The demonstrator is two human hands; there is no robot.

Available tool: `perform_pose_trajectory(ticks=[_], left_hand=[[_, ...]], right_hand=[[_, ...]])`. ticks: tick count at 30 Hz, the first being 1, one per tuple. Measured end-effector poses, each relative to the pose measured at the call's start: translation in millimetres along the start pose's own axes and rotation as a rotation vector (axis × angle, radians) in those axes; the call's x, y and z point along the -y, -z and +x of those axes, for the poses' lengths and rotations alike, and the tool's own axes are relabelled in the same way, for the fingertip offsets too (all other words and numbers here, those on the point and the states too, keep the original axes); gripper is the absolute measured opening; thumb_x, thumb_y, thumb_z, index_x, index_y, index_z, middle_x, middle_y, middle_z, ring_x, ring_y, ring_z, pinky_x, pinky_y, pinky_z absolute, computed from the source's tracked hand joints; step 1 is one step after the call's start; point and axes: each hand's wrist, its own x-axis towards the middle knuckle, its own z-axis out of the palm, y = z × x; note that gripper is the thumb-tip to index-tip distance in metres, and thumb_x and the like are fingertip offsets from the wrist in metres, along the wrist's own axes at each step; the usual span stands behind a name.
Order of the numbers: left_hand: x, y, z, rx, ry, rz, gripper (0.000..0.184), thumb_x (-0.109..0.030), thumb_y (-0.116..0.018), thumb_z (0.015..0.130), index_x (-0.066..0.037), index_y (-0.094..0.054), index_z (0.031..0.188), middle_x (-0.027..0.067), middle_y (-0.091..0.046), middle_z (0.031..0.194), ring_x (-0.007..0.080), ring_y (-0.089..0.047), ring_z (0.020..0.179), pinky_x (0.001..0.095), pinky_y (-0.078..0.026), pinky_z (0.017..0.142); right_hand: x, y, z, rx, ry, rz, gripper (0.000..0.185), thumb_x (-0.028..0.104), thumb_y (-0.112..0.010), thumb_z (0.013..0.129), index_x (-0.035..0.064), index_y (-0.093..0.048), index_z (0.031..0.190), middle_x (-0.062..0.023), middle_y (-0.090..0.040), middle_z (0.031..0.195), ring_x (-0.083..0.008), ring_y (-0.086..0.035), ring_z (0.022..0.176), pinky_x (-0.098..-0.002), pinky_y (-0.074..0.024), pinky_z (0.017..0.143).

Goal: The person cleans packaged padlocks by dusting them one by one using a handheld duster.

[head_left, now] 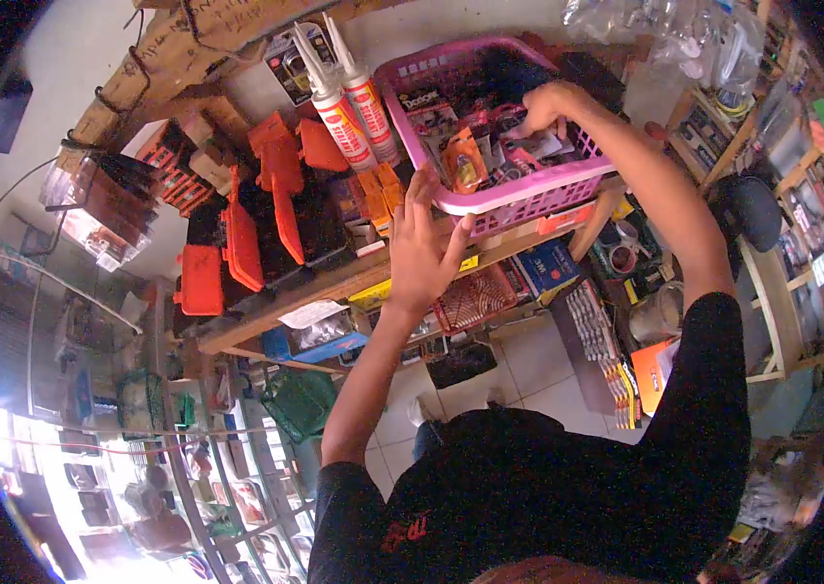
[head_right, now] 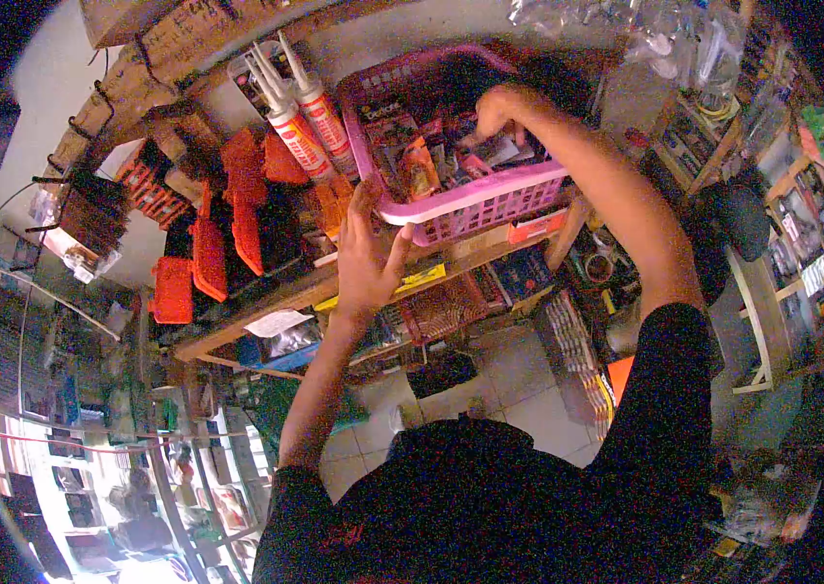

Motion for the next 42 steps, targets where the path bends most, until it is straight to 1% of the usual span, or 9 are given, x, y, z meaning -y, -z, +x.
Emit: perform_pose_trajectory(ticks=[5,11,13,17,24,27,31,37,42], left_hand=[[5.9,-6.5,-2.2,-0.068,-0.009,-0.124,0.058,-0.031,-0.055,0.081,0.005,-0.034,0.122,0.0219,-0.035,0.129,0.0362,-0.04,0.114,0.0423,-0.032,0.094],[5.4,6.1,-7.8,-0.016,-0.013,-0.005,0.069,-0.039,-0.05,0.083,0.007,-0.025,0.128,0.0235,-0.032,0.131,0.0359,-0.034,0.12,0.0411,-0.025,0.101],[4.4,11.6,-9.6,0.017,0.022,-0.006,0.068,-0.04,-0.05,0.083,0.006,-0.026,0.128,0.0226,-0.031,0.132,0.0361,-0.034,0.119,0.0417,-0.025,0.1],[-1.3,20.4,-9.5,-0.061,0.032,-0.047,0.059,-0.039,-0.05,0.082,0.002,-0.037,0.122,0.0192,-0.038,0.126,0.0371,-0.042,0.105,0.0434,-0.033,0.091],[-26.6,36.3,-7.6,-0.117,0.074,-0.166,0.054,-0.033,-0.046,0.085,0.002,-0.033,0.124,0.0186,-0.039,0.124,0.0336,-0.036,0.115,0.0399,-0.027,0.097],[-54.5,27.3,-16.1,-0.209,0.101,-0.69,0.056,-0.033,-0.045,0.086,0.001,-0.029,0.127,0.017,-0.035,0.128,0.0302,-0.032,0.12,0.0377,-0.022,0.101],[-98.8,26.3,-47.1,-0.1,0.724,-1.756,0.051,-0.038,-0.043,0.087,-0.004,-0.037,0.124,0.0125,-0.046,0.121,0.0242,-0.045,0.112,0.039,-0.032,0.096],[-107.8,29.8,-70.4,-0.05,0.936,-2.054,0.053,-0.047,-0.034,0.089,-0.007,-0.04,0.123,0.0115,-0.049,0.119,0.0277,-0.05,0.106,0.0507,-0.039,0.091],[-90.5,30.0,-107.4,-0.098,1.032,-2.095,0.051,-0.048,-0.033,0.088,-0.014,-0.039,0.125,0.0125,-0.047,0.122,0.0327,-0.048,0.107,0.0573,-0.037,0.088]], right_hand=[[10.8,3.7,-12.8,-0.082,0.012,0.03,0.077,0.056,-0.067,0.061,-0.0065,-0.05,0.104,-0.0176,-0.06,0.091,-0.0229,-0.059,0.058,-0.0325,-0.0492,0.056],[-15.5,-24.1,19.8,-0.687,0.243,0.211,0.081,0.028,-0.077,0.055,-0.0042,-0.041,0.12,-0.0217,-0.05,0.117,-0.0299,-0.049,0.108,-0.0353,-0.0391,0.091],[-13.2,-12.8,8.7,-0.634,0.272,0.143,0.08,0.023,-0.076,0.058,-0.0008,-0.038,0.125,-0.0203,-0.046,0.122,-0.0306,-0.045,0.113,-0.0355,-0.0376,0.092],[-6.9,-22.6,-25.5,-1.075,0.41,0.272,0.056,0.024,-0.072,0.065,0.0022,-0.046,0.111,-0.0151,-0.058,0.101,-0.0297,-0.056,0.094,-0.036,-0.0423,0.083],[25.5,-8.2,-148.9,-0.712,0.691,1.047,0.038,0.012,-0.065,0.076,0.0038,-0.046,0.109,-0.0051,-0.061,0.087,-0.0101,-0.058,0.075,-0.0256,-0.0481,0.066],[49.0,-42.6,-189.1,-0.495,0.747,1.146,0.055,0.016,-0.07,0.072,0.0025,-0.041,0.117,-0.0072,-0.06,0.093,-0.0141,-0.059,0.08,-0.0285,-0.0489,0.07],[73.7,-118.9,-192.4,-0.393,0.996,1.074,0.065,0.018,-0.074,0.069,0.001,-0.037,0.12,-0.0097,-0.058,0.099,-0.0142,-0.056,0.089,-0.0307,-0.0468,0.075],[46.7,-97.9,-221.2,-0.65,0.841,0.543,0.048,0.033,-0.068,0.073,0.001,-0.053,0.106,-0.0136,-0.061,0.091,-0.0218,-0.06,0.081,-0.0321,-0.0468,0.071],[-39.6,-33.6,-171.1,-1.028,0.218,0.302,0.046,0.042,-0.061,0.076,0.0043,-0.051,0.101,-0.0162,-0.058,0.096,-0.0288,-0.057,0.089,-0.0356,-0.0442,0.075]])
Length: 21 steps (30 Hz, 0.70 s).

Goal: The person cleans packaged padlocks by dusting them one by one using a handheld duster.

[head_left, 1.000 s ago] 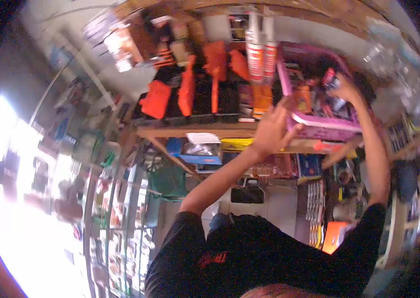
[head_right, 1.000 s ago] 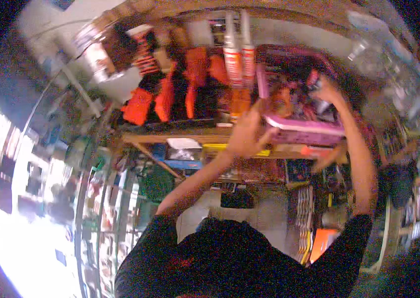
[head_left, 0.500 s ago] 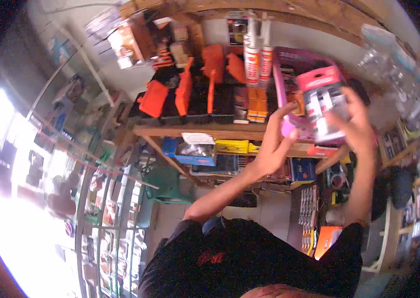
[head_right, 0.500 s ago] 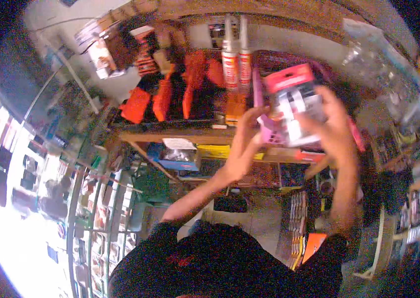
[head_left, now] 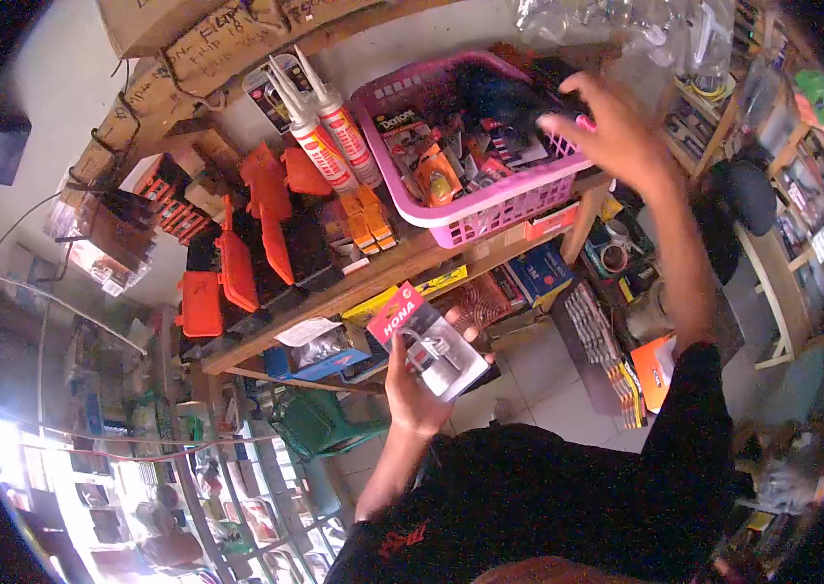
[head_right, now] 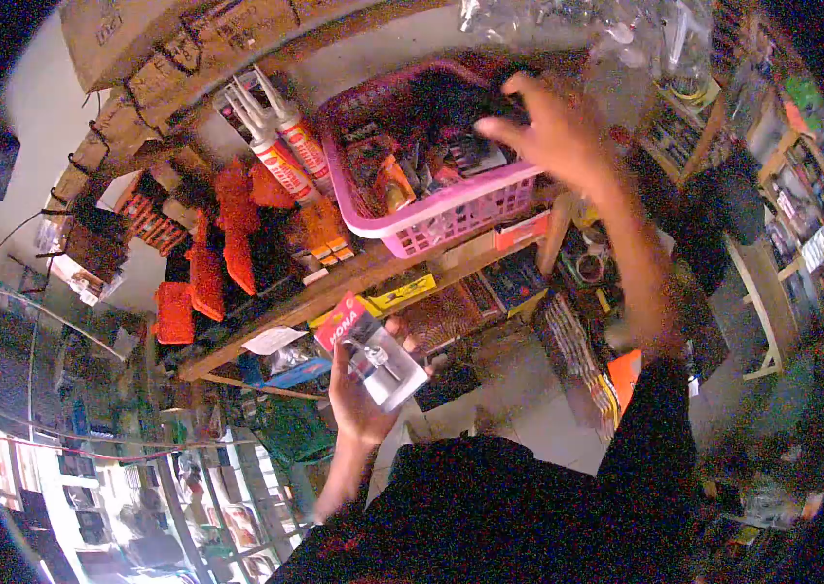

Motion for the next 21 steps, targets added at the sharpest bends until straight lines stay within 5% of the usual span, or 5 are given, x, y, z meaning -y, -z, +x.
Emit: perform_pose_trajectory(ticks=[2,10,14,19,21], left_hand=[[-3.2,8.0,-6.0,-0.014,-0.004,-0.022,0.05,-0.047,-0.033,0.088,-0.014,-0.04,0.124,0.0139,-0.047,0.121,0.0328,-0.048,0.107,0.0579,-0.037,0.087],[-27.2,33.0,-24.6,-0.073,-0.018,-0.03,0.055,-0.05,-0.035,0.086,-0.011,-0.04,0.125,0.0173,-0.047,0.12,0.0355,-0.048,0.107,0.0593,-0.035,0.088],[-55.1,49.3,-33.5,-0.069,0.022,-0.041,0.06,-0.053,-0.035,0.085,-0.009,-0.038,0.127,0.0179,-0.046,0.121,0.0359,-0.046,0.108,0.0596,-0.034,0.089],[-99.8,70.4,-44.3,-0.041,0.073,-0.068,0.071,-0.063,-0.033,0.081,-0.009,-0.036,0.128,0.017,-0.047,0.119,0.0344,-0.047,0.108,0.0584,-0.035,0.09],[-117.3,80.2,-51.7,-0.034,0.089,-0.061,0.075,-0.066,-0.032,0.079,-0.009,-0.035,0.128,0.0168,-0.047,0.119,0.034,-0.047,0.107,0.0575,-0.036,0.089]], right_hand=[[-46.9,-10.2,17.2,0.023,0.033,-0.21,0.045,0.04,-0.063,0.075,0.0028,-0.052,0.099,-0.018,-0.059,0.093,-0.0298,-0.057,0.088,-0.0348,-0.0436,0.074],[-103.7,-39.3,19.9,0.377,-0.004,0.035,0.029,0.028,-0.061,0.078,0.0001,-0.058,0.087,-0.0141,-0.061,0.084,-0.0227,-0.059,0.075,-0.0341,-0.0459,0.067],[-58.5,-22.8,-39.7,0.146,0.023,0.191,0.022,0.02,-0.057,0.082,-0.0002,-0.058,0.091,-0.0101,-0.06,0.079,-0.0177,-0.056,0.065,-0.0299,-0.0458,0.063],[57.8,-22.9,-161.8,0.058,-0.697,0.897,0.024,0.016,-0.055,0.078,0.003,-0.053,0.098,-0.0057,-0.056,0.07,-0.0144,-0.054,0.055,-0.0251,-0.0447,0.05],[55.8,-71.9,-234.7,0.241,-0.783,1.165,0.04,0.013,-0.06,0.065,0.0032,-0.049,0.103,-0.0062,-0.053,0.064,-0.0166,-0.054,0.051,-0.0263,-0.0458,0.047]])
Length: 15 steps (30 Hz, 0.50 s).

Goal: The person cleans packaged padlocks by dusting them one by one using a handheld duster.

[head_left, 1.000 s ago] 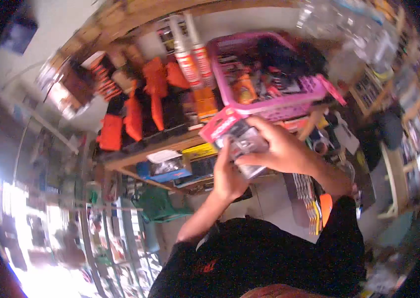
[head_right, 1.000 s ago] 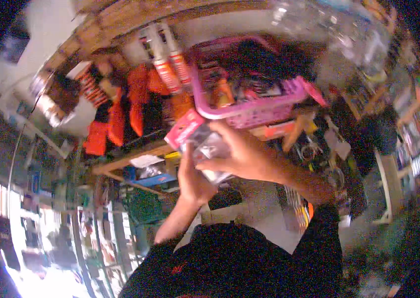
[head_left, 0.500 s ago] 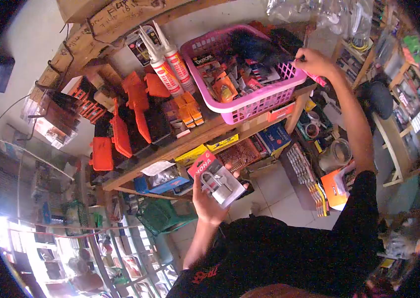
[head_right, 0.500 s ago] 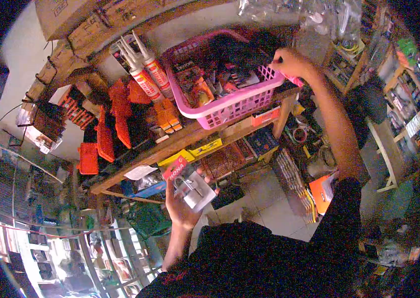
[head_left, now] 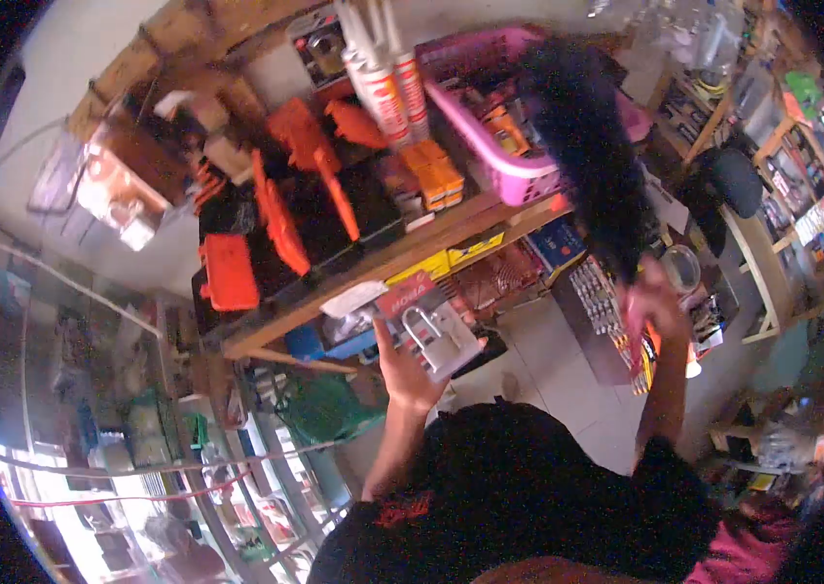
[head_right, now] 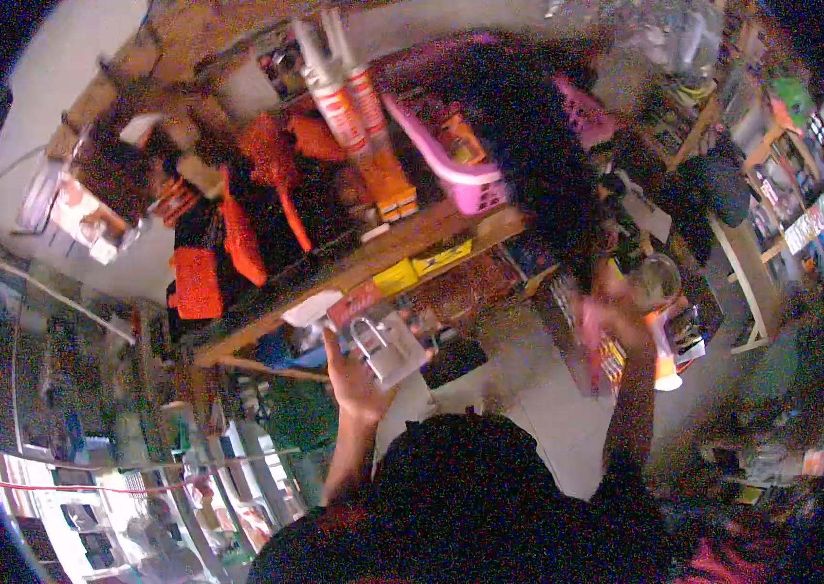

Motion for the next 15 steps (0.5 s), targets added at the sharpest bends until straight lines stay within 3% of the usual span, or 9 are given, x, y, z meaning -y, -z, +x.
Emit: perform_pose_trajectory(ticks=[4,6,9,10,11,14,15], left_hand=[[-32.8,14.2,-5.0,-0.021,0.031,0.047,0.081,-0.07,-0.031,0.077,-0.007,-0.035,0.128,0.017,-0.048,0.118,0.0328,-0.05,0.105,0.0552,-0.039,0.088],[-43.0,21.7,-4.9,-0.029,0.064,0.069,0.081,-0.07,-0.03,0.077,-0.007,-0.036,0.127,0.017,-0.049,0.117,0.0322,-0.051,0.104,0.0547,-0.04,0.087],[-54.6,37.3,-4.1,0.055,0.195,-0.064,0.077,-0.068,-0.029,0.079,-0.007,-0.037,0.126,0.0162,-0.05,0.117,0.031,-0.052,0.102,0.0541,-0.04,0.087],[-58.9,41.2,-3.7,0.103,0.242,-0.11,0.077,-0.067,-0.028,0.079,-0.007,-0.037,0.126,0.016,-0.049,0.117,0.0309,-0.052,0.102,0.0538,-0.04,0.087],[-61.5,46.9,-4.6,0.018,0.275,-0.001,0.071,-0.064,-0.03,0.082,-0.008,-0.039,0.125,0.0142,-0.049,0.118,0.0292,-0.05,0.105,0.0483,-0.038,0.092],[-54.2,37.3,-6.9,-0.039,0.28,0.144,0.065,-0.06,-0.031,0.084,-0.009,-0.041,0.124,0.0128,-0.049,0.119,0.0273,-0.047,0.109,0.0425,-0.035,0.095],[-53.4,46.8,-6.6,0.167,0.356,0.074,0.06,-0.055,-0.031,0.086,-0.01,-0.041,0.124,0.0107,-0.046,0.122,0.0256,-0.044,0.113,0.04,-0.032,0.098]], right_hand=[[-111.5,-96.3,-77.5,0.104,-0.206,0.042,0.02,0.01,-0.064,0.061,0.0029,-0.055,0.077,-0.0026,-0.051,0.063,-0.012,-0.048,0.05,-0.0238,-0.0354,0.043],[-88.5,-149.8,-104.6,0.034,-0.272,0.303,0.019,0.009,-0.064,0.067,-0.001,-0.053,0.079,-0.0051,-0.051,0.062,-0.0145,-0.042,0.036,-0.025,-0.036,0.038],[-138.9,-153.4,-140.9,0.027,-0.222,-0.11,0.025,0.008,-0.062,0.069,-0.0006,-0.052,0.089,-0.0066,-0.054,0.066,-0.0131,-0.043,0.038,-0.0259,-0.0385,0.039],[-119.1,-164.9,-149.3,0.039,-0.284,-0.13,0.026,0.009,-0.062,0.07,-0.0006,-0.051,0.092,-0.0068,-0.054,0.067,-0.0126,-0.044,0.04,-0.0254,-0.0391,0.04],[-107.9,-176.2,-154.8,0.049,-0.347,-0.15,0.028,0.009,-0.062,0.071,-0.0005,-0.051,0.094,-0.0071,-0.054,0.068,-0.012,-0.045,0.042,-0.025,-0.0396,0.042],[-118.6,-206.6,-162.7,-0.017,-0.022,-0.265,0.028,0.013,-0.057,0.077,-0.0023,-0.052,0.101,-0.0031,-0.053,0.068,-0.0089,-0.045,0.048,-0.0222,-0.0377,0.044],[-127.3,-211.5,-168.4,-0.059,0.021,-0.276,0.029,0.014,-0.055,0.08,-0.0033,-0.051,0.103,-0.001,-0.052,0.067,-0.0078,-0.044,0.05,-0.0216,-0.0367,0.045]])
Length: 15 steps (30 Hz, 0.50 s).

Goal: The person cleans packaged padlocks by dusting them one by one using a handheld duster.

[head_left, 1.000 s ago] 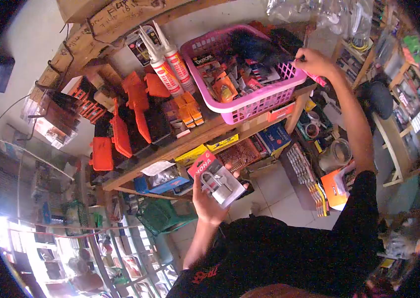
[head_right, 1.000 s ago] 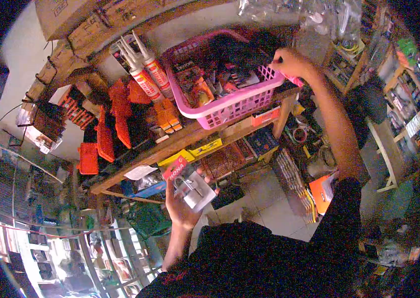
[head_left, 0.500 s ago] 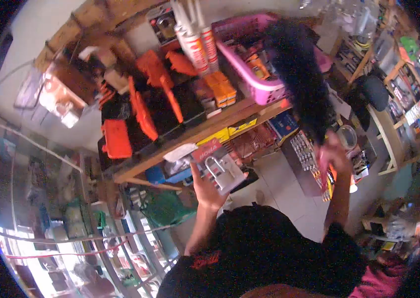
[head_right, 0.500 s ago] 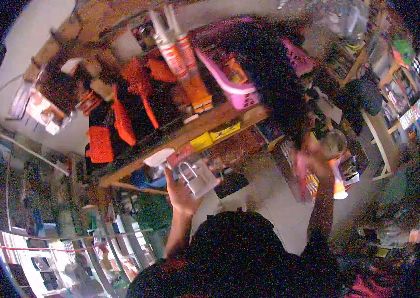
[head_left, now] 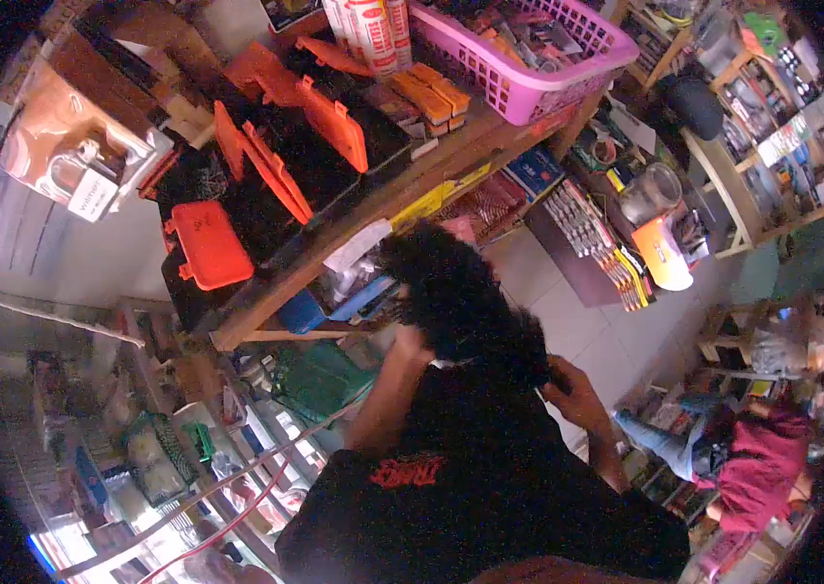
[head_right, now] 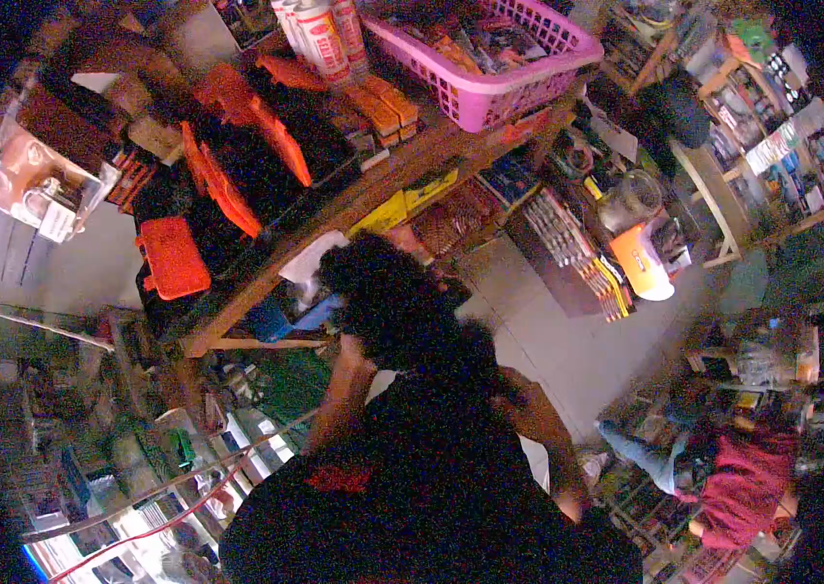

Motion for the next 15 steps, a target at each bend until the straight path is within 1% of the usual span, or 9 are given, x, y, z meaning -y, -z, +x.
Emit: perform_pose_trajectory(ticks=[1,3,4,7,8,9,10,11,15], left_hand=[[1.6,5.6,-3.1,-0.054,0.009,-0.017,0.06,-0.055,-0.031,0.087,-0.01,-0.041,0.125,0.0101,-0.046,0.123,0.0255,-0.044,0.113,0.0407,-0.033,0.097],[1.4,9.1,-7.1,-0.157,0.015,-0.043,0.058,-0.053,-0.032,0.087,-0.011,-0.04,0.126,0.0089,-0.046,0.124,0.0254,-0.045,0.112,0.042,-0.034,0.096],[0.1,8.7,-9.1,-0.183,-0.012,-0.019,0.058,-0.052,-0.033,0.087,-0.01,-0.041,0.126,0.0087,-0.047,0.123,0.0257,-0.045,0.111,0.0416,-0.036,0.095],[-2.2,1.8,-16.1,-0.252,-0.103,0.053,0.058,-0.051,-0.038,0.084,-0.009,-0.043,0.124,0.0081,-0.05,0.12,0.0265,-0.047,0.109,0.0404,-0.039,0.092],[-6.1,-1.9,-22.7,-0.318,-0.065,-0.036,0.056,-0.051,-0.038,0.085,-0.009,-0.048,0.119,0.0074,-0.057,0.11,0.0269,-0.05,0.105,0.0422,-0.038,0.093],[-10.1,26.9,-25.0,-0.132,0.008,-0.119,0.058,-0.054,-0.036,0.084,-0.01,-0.047,0.12,0.0087,-0.055,0.112,0.0264,-0.05,0.105,0.0435,-0.038,0.091],[-13.1,78.6,-25.1,0.051,0.079,-0.201,0.06,-0.057,-0.034,0.084,-0.011,-0.046,0.121,0.0101,-0.053,0.114,0.0258,-0.05,0.104,0.0448,-0.039,0.089],[-13.5,107.3,-27.4,0.23,0.15,-0.283,0.062,-0.06,-0.033,0.083,-0.013,-0.045,0.121,0.0115,-0.05,0.115,0.0253,-0.05,0.103,0.046,-0.04,0.087],[-18.3,75.4,-28.8,-0.187,0.101,0.017,0.064,-0.061,-0.033,0.083,-0.013,-0.04,0.125,0.0103,-0.048,0.117,0.0229,-0.047,0.106,0.0436,-0.038,0.09]], right_hand=[[-3.0,-7.4,-5.2,-0.047,0.037,-0.012,0.03,0.015,-0.052,0.083,-0.0043,-0.051,0.106,0.001,-0.052,0.067,-0.0066,-0.043,0.052,-0.0209,-0.0358,0.046],[12.3,7.6,-7.2,-0.042,-0.207,0.079,0.031,0.014,-0.051,0.084,-0.0051,-0.051,0.108,0.003,-0.052,0.067,-0.0065,-0.042,0.052,-0.0219,-0.0355,0.046],[23.9,6.0,-4.1,-0.078,-0.222,0.07,0.027,0.012,-0.051,0.084,-0.0058,-0.055,0.103,0.0037,-0.049,0.063,-0.0062,-0.04,0.05,-0.0222,-0.0342,0.046],[25.8,4.6,1.3,-0.035,-0.082,-0.114,0.022,0.008,-0.051,0.083,-0.0033,-0.058,0.099,0.0024,-0.048,0.059,-0.0057,-0.039,0.05,-0.0219,-0.0338,0.046],[25.4,6.6,2.9,-0.031,-0.041,-0.203,0.021,0.006,-0.05,0.082,-0.0018,-0.059,0.099,0.0013,-0.048,0.058,-0.0054,-0.039,0.05,-0.0218,-0.0339,0.046],[27.6,7.1,5.5,-0.049,-0.051,-0.171,0.022,0.006,-0.051,0.081,-0.0009,-0.059,0.101,0.0005,-0.049,0.059,-0.0054,-0.04,0.051,-0.0219,-0.0345,0.047],[31.4,7.4,7.1,-0.064,-0.065,-0.138,0.023,0.005,-0.052,0.08,0.0,-0.059,0.102,-0.0002,-0.05,0.06,-0.0055,-0.041,0.052,-0.022,-0.0351,0.047],[33.2,6.8,7.1,-0.077,-0.083,-0.105,0.025,0.004,-0.052,0.08,0.0009,-0.059,0.103,-0.001,-0.051,0.06,-0.0055,-0.042,0.054,-0.0221,-0.0357,0.048],[27.0,-1.2,10.6,-0.009,0.076,-0.242,0.023,-0.001,-0.054,0.076,-0.0009,-0.06,0.098,-0.0021,-0.051,0.059,-0.0054,-0.042,0.053,-0.0226,-0.0333,0.046]])
